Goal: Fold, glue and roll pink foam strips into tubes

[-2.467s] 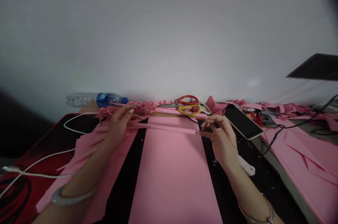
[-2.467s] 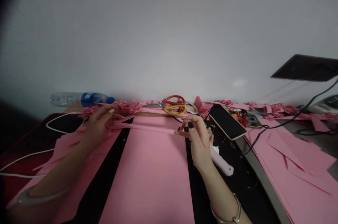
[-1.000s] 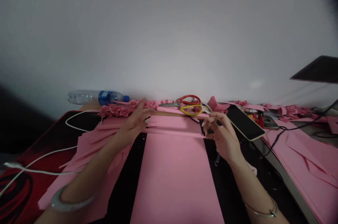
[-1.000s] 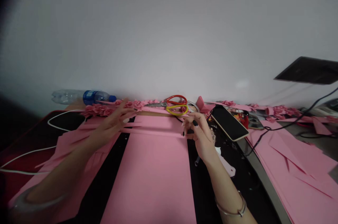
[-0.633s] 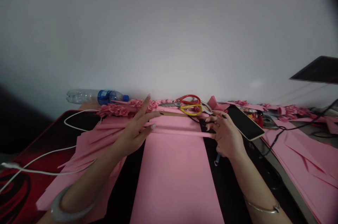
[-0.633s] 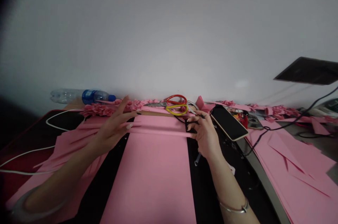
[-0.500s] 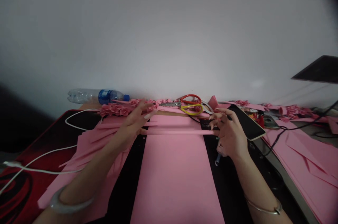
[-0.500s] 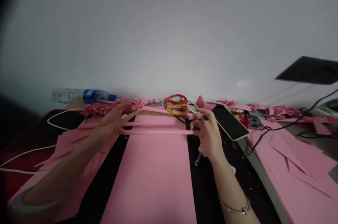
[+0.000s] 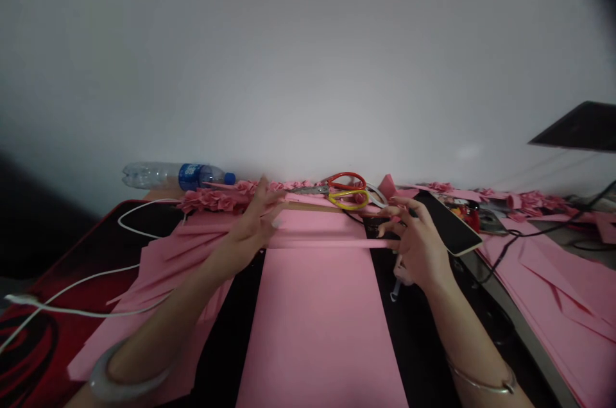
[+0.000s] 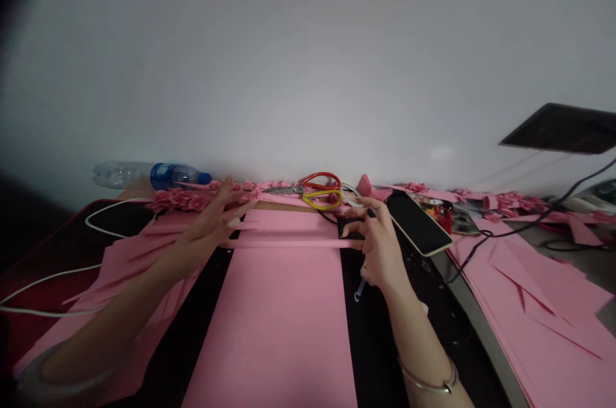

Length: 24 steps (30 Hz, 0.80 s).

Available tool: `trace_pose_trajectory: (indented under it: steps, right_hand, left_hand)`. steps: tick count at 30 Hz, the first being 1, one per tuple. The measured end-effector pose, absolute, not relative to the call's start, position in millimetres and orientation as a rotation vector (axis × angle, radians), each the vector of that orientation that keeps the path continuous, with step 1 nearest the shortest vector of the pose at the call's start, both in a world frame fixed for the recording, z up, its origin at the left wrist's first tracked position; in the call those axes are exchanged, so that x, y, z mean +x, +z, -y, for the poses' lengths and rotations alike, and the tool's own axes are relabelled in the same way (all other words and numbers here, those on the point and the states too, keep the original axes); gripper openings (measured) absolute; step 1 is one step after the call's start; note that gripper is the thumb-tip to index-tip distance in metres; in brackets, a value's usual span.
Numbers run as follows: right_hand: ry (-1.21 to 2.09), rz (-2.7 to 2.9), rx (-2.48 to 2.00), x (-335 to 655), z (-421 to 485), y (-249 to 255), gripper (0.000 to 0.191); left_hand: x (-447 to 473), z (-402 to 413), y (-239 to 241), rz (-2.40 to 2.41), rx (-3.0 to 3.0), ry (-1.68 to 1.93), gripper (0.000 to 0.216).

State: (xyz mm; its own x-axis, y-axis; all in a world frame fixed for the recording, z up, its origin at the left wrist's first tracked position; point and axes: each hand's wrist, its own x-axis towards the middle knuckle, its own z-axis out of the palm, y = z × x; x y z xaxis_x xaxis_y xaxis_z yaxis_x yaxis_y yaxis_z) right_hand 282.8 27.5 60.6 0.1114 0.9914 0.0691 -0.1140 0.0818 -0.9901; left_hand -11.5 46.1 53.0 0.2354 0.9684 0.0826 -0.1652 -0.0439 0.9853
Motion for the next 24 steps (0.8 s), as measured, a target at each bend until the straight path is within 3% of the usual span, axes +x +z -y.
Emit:
trace_pose_trajectory:
  steps: [8,13,19,24]
  right_hand:
    - [0.797,1.360,-0.956,281,-14,62,0.030]
    - [0.717,1.438,-1.189,281,-24,56,0.020]
    - [0.675,1.743,-1.451,285,-30,44,0.029]
    - [0.616,1.518,-1.503,302,-29,53,0.020]
  left_hand:
    - [-19,-58,50,-0.781,0.935,1.096,0.057]
    - [-8,-47,57,-0.890,1.171,1.219,0.045]
    - [-15,-46,60,-0.937,1.348,1.204,0.034]
    - [-32,-54,66,-0.955,1.253,1.209,0.028]
